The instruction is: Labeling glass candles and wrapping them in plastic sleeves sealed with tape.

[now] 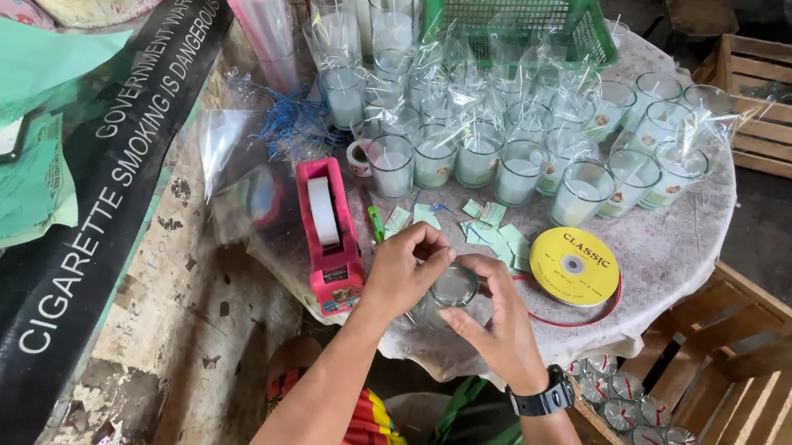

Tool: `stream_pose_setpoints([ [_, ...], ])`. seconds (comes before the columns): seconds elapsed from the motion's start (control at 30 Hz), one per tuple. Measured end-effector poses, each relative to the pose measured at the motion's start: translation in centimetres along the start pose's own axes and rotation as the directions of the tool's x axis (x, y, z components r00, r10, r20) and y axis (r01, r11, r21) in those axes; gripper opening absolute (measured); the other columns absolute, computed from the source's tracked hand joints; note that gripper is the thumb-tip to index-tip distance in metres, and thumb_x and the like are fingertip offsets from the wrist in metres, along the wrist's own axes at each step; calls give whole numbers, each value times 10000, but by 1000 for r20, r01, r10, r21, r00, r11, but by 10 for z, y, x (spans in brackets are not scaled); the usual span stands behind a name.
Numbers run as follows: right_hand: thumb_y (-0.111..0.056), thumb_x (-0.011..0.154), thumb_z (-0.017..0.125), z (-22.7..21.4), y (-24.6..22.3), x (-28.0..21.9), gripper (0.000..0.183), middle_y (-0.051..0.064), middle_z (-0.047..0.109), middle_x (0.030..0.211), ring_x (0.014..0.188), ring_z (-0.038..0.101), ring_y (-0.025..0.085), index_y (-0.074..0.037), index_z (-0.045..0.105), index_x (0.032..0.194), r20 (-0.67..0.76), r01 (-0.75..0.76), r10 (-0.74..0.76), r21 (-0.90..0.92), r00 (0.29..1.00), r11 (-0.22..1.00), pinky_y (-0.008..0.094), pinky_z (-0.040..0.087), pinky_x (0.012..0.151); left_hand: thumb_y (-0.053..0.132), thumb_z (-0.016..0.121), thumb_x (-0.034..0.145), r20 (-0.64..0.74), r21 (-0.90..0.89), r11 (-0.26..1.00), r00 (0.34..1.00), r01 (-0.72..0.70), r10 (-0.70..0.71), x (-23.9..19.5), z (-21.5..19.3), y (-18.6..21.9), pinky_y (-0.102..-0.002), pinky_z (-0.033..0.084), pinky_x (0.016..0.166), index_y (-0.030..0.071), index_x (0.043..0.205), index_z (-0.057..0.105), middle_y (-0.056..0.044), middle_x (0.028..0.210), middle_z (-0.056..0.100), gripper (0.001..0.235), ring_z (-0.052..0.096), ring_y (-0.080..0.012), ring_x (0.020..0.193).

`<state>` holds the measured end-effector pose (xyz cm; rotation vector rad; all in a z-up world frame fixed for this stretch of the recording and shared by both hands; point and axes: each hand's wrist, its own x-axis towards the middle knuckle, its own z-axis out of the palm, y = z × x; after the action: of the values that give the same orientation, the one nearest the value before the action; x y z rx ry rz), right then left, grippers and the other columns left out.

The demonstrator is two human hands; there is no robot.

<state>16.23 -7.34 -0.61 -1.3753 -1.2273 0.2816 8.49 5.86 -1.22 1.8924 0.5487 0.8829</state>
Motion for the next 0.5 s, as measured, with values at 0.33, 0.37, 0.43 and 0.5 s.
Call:
stream_pose_setpoints([
  [0.33,-236,684,708,3,24,-10,474,166,563,1034,913,584,332,-21,490,1046,-94,104,-121,-162,988,981,407,493,732,214,618,669,76,-67,983,984,169,-164,5,6,-15,-295,450,501,105,688,596,-40,531,519,113,516,-117,534],
  [0.37,-236,684,708,2,22,-10,474,166,563,1034,913,584,332,-21,490,1046,-91,102,-118,-160,989,982,407,493,732,214,618,669,74,-67,983,983,173,-168,6,9,-18,-295,450,501,105,688,596,-40,531,519,113,516,-117,534],
  [0.43,-220,678,713,0,17,-9,510,141,566,1041,885,592,320,-36,452,1077,-62,128,-151,-284,987,950,378,507,711,225,592,694,118,-235,917,946,322,-302,6,12,-24,-280,433,520,82,686,582,1,559,432,144,493,-108,586],
  [0.5,-268,708,672,-3,-2,-2,451,101,571,998,838,600,301,-86,483,1075,21,176,-184,-411,983,894,377,511,668,234,589,678,133,-237,892,923,385,-362,12,18,-31,-269,410,525,91,673,586,-18,564,441,143,481,-120,601],
])
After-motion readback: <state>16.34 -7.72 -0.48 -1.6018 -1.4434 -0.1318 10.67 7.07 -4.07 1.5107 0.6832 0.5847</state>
